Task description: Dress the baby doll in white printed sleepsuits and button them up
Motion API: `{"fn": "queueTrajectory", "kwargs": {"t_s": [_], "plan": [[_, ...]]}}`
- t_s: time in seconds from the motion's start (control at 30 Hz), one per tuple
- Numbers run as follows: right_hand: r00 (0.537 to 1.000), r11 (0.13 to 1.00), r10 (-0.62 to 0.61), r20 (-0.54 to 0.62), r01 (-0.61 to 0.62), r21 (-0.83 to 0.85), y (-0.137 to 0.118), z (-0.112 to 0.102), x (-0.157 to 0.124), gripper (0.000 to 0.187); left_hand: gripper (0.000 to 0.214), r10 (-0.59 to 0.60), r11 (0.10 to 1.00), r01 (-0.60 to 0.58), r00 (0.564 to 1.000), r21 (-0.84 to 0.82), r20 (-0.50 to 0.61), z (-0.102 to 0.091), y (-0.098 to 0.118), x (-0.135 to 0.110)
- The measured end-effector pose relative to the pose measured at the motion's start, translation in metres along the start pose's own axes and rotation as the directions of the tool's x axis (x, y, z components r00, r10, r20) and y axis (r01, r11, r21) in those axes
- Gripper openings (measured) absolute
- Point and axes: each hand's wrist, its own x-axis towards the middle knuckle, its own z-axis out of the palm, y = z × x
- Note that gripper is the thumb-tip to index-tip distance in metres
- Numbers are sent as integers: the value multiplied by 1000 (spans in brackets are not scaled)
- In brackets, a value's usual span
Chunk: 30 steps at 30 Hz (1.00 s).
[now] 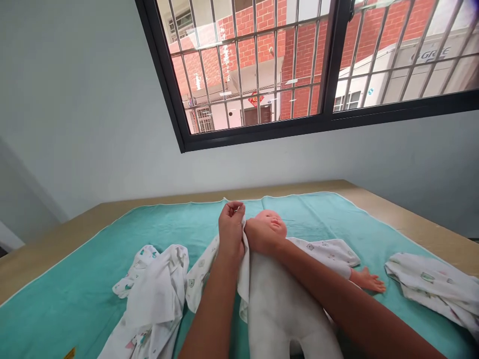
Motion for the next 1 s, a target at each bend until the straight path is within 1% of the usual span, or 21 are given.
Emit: {"fn": "queueTrajectory", "kwargs": {"t_s": [0.03,0.1,0.17,0.2,0.23,0.27,0.33,0.4,0.43,0.5,0.53,0.57,0.6,0.67,0.7,0.77,0.87,1.0], "plan": [[1000,1000,3,-27,-3,-12,-1,-7,-2,14,17,1,1000,-2,1000,13,28,-2,4,0],[989,1000,-3,-147,4,10,1,-26,-8,19,20,-19,999,16,998,43,62,-6,11,0],[952,997,12,-307,12,74,11,-47,-13,23,24,-81,994,75,994,85,68,-11,16,0],[927,994,48,-372,-6,112,19,-56,-15,24,27,-120,989,114,991,99,59,-13,18,0],[907,987,104,-409,-43,157,28,-63,-17,23,31,-158,983,153,986,105,45,-15,19,1],[896,969,181,-406,-93,227,40,-67,-18,23,34,-190,977,187,981,104,27,-16,19,1],[886,889,339,-316,-192,415,63,-66,-19,26,39,-218,971,218,976,95,-11,-18,17,2],[890,775,418,-180,-247,582,84,-57,-21,35,41,-203,974,205,978,91,-39,-18,13,3],[892,710,437,-116,-262,654,91,-51,-23,39,41,-191,977,194,981,90,-47,-19,11,4],[889,603,456,-36,-279,747,98,-40,-28,44,39,-185,977,191,981,95,-63,-22,7,5],[895,560,446,-2,-277,781,99,-37,-32,46,39,-194,975,200,978,98,-73,-24,5,6],[908,537,419,24,-269,799,99,-35,-37,48,38,-207,971,215,975,101,-86,-27,4,7],[925,545,379,41,-259,798,98,-35,-42,50,38,-220,968,230,970,102,-100,-29,3,8],[952,609,295,76,-249,753,97,-38,-52,56,38,-237,963,250,964,104,-121,-35,3,11],[957,641,274,98,-258,723,97,-41,-57,58,38,-239,962,253,962,105,-129,-37,3,12],[947,691,291,139,-308,654,101,-48,-65,62,38,-234,961,251,961,112,-147,-41,6,14],[923,725,310,229,-385,571,110,-59,-70,67,39,-253,946,282,950,158,-182,-46,10,17],[879,737,246,409,-444,510,116,-66,-72,73,40,-273,925,312,942,214,-193,-52,11,20]]}}
